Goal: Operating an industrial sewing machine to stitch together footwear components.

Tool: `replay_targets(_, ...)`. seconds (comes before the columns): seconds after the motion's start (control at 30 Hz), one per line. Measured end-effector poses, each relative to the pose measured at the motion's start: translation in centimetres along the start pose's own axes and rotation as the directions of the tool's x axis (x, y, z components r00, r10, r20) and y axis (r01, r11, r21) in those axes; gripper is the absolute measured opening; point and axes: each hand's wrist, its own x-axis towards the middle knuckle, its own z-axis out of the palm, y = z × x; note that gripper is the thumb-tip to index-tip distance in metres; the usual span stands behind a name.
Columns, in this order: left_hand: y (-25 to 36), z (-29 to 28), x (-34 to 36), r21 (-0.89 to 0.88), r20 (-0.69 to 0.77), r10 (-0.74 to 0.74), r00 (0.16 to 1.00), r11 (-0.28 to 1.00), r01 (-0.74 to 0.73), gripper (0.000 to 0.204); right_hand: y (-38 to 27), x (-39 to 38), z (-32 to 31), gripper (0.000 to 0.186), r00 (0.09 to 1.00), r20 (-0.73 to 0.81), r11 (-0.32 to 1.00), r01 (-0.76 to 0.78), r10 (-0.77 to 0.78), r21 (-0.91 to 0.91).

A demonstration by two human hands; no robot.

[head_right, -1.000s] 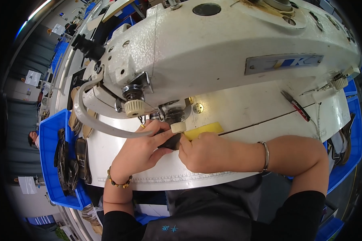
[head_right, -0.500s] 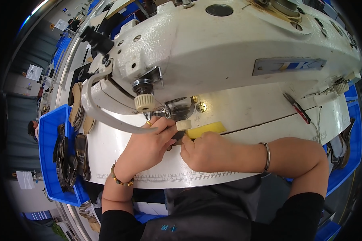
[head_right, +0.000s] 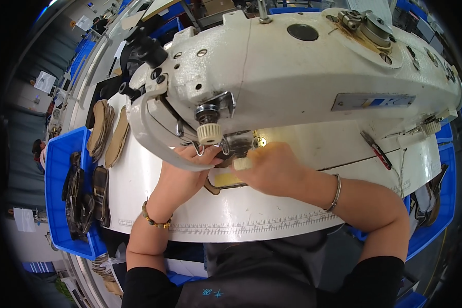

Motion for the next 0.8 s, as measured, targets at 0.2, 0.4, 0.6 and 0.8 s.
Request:
replay_targets(0.2,0.7,-0.3,-0.4,0.181,-0.18,0.039,0.983,0.983,-0.005,0.026,0.1,1.4,0.3,0.009,0.986,-0.077,0.988,-0.152,0.151,-0.007)
replay_targets(0.4,-0.2,-1.5,-0.9,0.134,-0.248,-0.117,0.962,0.979,0.154,0.021,0.1,0.7,1.5,0.013,0.967,-0.193,0.983,-0.177,0.166,-0.043)
replay_targets(0.6,-1.3,-0.9,-0.8,-0.092,-0.2,-0.179,0.963,0.982,0.164,0.024,-0.7,1.6,0.4,0.008,0.968,0.061,0.962,-0.234,0.245,-0.142)
replay_targets(0.8,-1.5,-0.2,0.1,-0.27,-0.186,-0.011,0.983,0.962,-0.04,0.016,-0.7,1.8,0.5,0.015,0.961,-0.025,0.961,-0.276,0.276,0.006)
